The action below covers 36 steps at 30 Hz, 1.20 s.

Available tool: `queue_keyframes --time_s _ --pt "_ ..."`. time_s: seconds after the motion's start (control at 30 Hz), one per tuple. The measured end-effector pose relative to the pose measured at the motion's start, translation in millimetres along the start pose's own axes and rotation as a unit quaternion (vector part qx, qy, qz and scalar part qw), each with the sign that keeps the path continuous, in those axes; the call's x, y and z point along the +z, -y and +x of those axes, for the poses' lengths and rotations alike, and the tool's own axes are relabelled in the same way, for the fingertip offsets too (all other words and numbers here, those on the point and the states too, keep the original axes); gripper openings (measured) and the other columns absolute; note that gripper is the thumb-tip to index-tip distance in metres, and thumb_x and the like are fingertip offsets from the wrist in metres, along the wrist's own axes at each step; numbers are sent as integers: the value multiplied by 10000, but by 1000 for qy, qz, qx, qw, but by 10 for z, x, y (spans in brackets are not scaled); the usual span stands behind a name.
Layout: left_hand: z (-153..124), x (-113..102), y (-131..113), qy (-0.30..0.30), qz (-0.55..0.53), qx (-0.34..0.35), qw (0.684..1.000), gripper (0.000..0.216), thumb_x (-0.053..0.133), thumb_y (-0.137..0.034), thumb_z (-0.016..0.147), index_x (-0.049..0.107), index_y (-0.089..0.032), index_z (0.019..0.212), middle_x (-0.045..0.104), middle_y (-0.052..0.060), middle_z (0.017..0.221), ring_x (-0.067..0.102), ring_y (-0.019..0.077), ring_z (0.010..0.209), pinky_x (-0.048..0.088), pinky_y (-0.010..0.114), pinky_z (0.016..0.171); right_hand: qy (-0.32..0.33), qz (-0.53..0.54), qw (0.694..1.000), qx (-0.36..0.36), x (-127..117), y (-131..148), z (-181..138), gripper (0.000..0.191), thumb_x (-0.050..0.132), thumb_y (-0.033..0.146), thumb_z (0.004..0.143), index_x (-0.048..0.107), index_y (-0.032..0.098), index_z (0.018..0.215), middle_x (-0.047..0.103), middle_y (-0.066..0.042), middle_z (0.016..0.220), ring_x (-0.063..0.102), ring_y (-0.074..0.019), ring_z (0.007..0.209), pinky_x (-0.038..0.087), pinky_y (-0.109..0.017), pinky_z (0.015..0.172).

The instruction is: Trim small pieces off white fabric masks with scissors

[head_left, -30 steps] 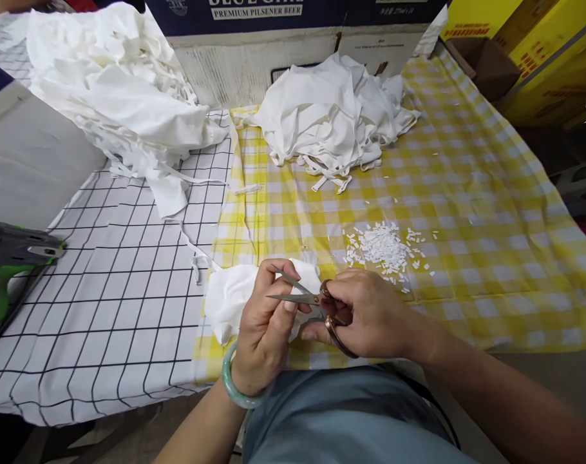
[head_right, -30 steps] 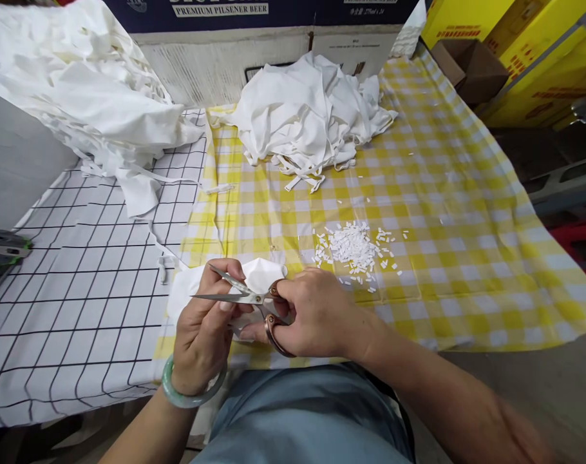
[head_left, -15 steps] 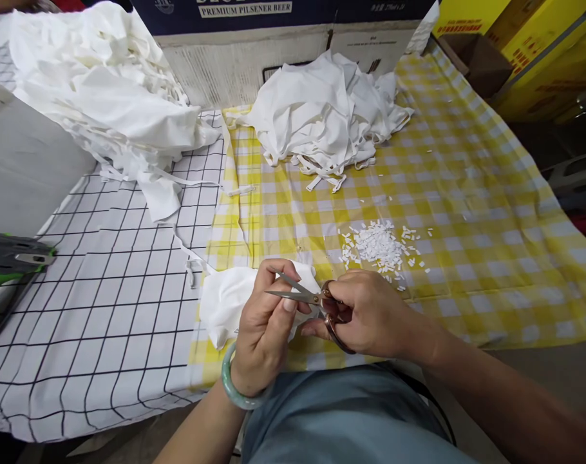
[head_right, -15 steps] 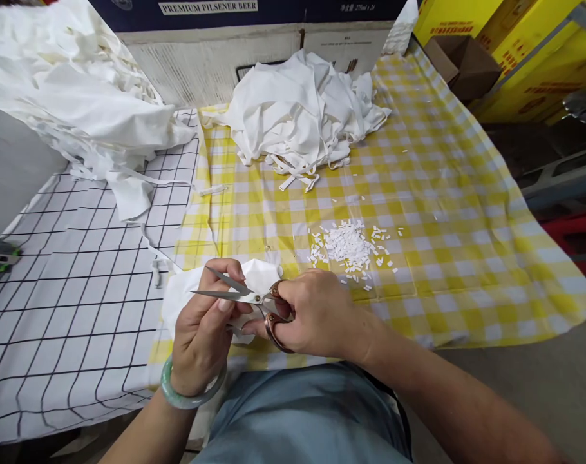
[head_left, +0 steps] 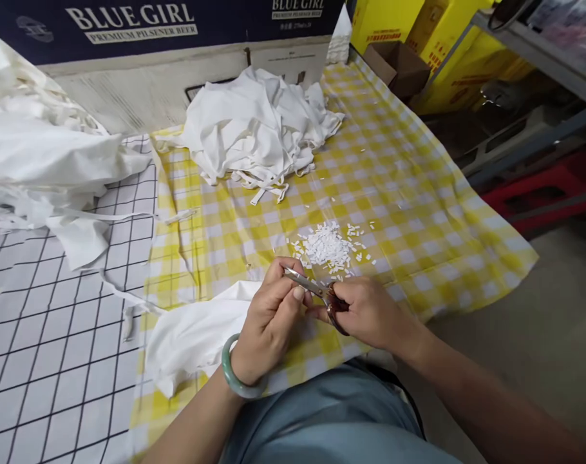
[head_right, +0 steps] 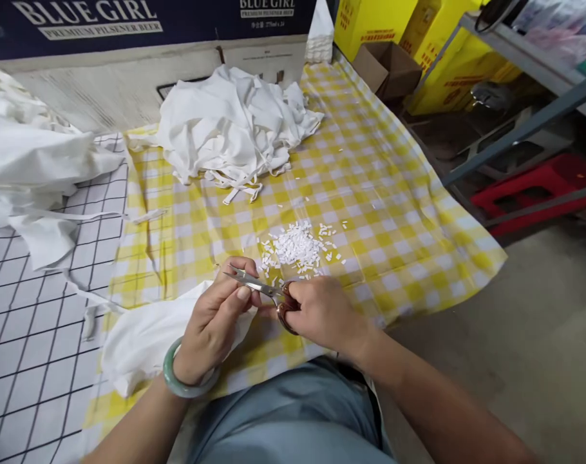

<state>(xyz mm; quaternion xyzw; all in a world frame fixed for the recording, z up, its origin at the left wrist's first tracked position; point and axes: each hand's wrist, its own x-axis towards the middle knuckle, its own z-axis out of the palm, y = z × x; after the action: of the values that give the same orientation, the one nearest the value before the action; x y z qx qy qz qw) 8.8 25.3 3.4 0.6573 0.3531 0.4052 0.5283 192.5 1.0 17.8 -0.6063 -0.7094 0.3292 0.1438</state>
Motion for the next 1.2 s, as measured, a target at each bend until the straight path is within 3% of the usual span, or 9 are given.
queue_keyframes --time_s 0.17,0.3,0.4,0.53,0.6,0.7,0.87,1.0,1.2 --pt "-3 31 29 -1 -15 -60 998 357 424 -307 989 593 -173 705 522 92 978 501 216 983 436 339 884 -61 106 989 88 -61 -231 37 466 694 577 757 505 190 579 453 46 495 396 -94 479 309 -227 469" --pt "-271 -406 -238 5 -26 -86 996 354 449 -299 972 586 -174 670 547 104 952 529 225 939 465 346 821 -74 161 984 15 -185 -315 163 436 708 608 749 620 198 868 688 -55 823 643 -210 758 511 -330 721" --pt "-657 -834 -608 -19 -42 -65 997 368 481 -352 949 553 -187 629 552 98 776 554 232 773 490 356 645 -21 275 959 -60 -152 -167 337 470 608 656 820 642 215 977 707 -119 1074 647 -301 1065 472 -460 971" --pt "-1036 -1019 -914 38 -4 -27 999 302 466 -310 954 532 -197 682 609 90 766 604 216 703 527 348 595 63 369 927 -36 156 316 613 384 628 589 842 629 207 879 721 -80 952 677 -280 1006 510 -430 918" --pt "-1076 -959 -879 78 89 -38 992 204 465 -194 951 566 -199 774 645 102 918 641 212 828 556 333 710 135 363 921 -35 359 570 708 338 674 533 822 622 202 858 712 -56 923 680 -246 948 533 -374 839" --pt "-1061 -921 -662 20 230 -55 972 133 514 -150 934 589 -190 831 632 117 1086 625 218 1012 531 335 862 204 359 910 -42 619 817 746 333 695 514 801 599 200 859 704 -49 966 663 -208 915 532 -325 777" --pt "-1065 -1358 -121 -161 381 -77 907 162 467 -153 932 625 -190 935 609 132 1169 574 264 1122 495 446 947 165 369 914 9 872 855 661 375 728 485 752 482 203 746 688 -86 1010 649 -222 970 517 -358 830" --pt "-984 -1763 220 -127 512 -63 847 220 506 -73 837 656 -197 939 616 137 1209 499 335 1210 424 593 1005 140 304 942 -14 958 796 600 312 713 428 769 498 202 750 689 -87 1001 648 -226 977 509 -380 862" --pt "-1180 -1815 -50 -201 464 -6 863 92 530 -123 881 589 -194 878 648 102 1013 596 246 1006 509 438 884 122 228 964 -62 950 842 671 242 677 374 811 516 204 754 694 -88 996 646 -228 968 501 -387 862"
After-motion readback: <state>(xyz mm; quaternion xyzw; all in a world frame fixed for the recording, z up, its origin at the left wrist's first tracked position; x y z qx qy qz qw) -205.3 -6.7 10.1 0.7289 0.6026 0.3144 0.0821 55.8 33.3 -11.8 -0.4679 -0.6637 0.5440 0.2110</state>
